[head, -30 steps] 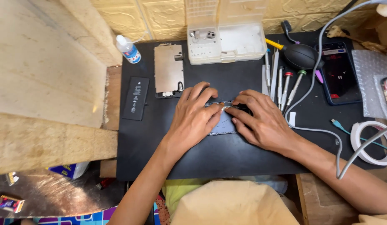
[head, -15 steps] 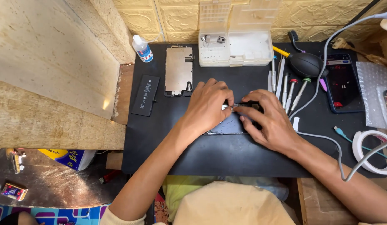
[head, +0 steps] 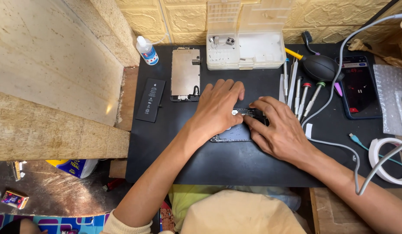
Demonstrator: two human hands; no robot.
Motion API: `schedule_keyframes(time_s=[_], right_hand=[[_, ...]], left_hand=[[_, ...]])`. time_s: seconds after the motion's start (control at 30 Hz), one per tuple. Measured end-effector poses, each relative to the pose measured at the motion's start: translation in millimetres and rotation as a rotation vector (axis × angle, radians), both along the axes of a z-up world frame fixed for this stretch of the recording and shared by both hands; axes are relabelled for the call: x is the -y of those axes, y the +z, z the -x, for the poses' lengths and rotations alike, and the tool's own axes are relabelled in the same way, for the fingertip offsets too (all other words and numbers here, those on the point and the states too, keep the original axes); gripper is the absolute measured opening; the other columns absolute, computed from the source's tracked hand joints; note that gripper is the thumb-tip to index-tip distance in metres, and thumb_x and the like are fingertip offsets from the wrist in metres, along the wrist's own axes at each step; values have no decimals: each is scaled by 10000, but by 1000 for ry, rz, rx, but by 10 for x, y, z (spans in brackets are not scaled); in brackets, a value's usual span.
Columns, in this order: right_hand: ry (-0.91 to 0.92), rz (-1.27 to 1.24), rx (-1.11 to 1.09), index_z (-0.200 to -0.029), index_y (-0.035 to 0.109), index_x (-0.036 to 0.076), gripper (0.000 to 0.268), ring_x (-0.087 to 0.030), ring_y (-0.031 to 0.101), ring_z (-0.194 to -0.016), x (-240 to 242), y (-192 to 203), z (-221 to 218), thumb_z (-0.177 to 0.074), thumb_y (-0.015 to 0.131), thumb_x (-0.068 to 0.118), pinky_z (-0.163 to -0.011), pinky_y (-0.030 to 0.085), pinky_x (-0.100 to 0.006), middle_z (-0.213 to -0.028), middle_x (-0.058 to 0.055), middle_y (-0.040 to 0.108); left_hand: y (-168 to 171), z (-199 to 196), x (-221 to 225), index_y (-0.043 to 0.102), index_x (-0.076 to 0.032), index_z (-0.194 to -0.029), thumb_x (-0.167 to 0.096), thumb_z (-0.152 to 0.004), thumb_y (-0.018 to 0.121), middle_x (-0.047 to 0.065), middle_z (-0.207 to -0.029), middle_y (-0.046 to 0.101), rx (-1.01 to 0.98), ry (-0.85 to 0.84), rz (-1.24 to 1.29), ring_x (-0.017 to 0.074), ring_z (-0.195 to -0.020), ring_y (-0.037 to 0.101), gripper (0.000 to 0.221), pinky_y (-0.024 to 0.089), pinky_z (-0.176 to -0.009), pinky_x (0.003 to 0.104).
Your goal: Technician disassembling or reassembling internal components of a smartphone, specifically focusing on the upper motherboard area and connectors.
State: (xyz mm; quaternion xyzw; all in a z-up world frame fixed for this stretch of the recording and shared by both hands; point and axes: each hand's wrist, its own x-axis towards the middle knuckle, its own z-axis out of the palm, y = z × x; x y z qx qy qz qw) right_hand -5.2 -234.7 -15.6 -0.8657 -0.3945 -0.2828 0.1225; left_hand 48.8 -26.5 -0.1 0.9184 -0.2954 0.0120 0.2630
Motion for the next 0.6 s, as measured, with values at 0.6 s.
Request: schedule_keyframes(time_s=[0.6], right_hand=[[9,-48,-42,-1031,754,128,169,-365,555,-1317,-24,79,11,-974,614,203,-1020,466,-448,-1188,-123,631]], left_hand=[[21,594,-110,749,-14,-907,-82,-891,714,124,-1041,559,498,-40,161,323,-1183,504,77,414,-957,456]])
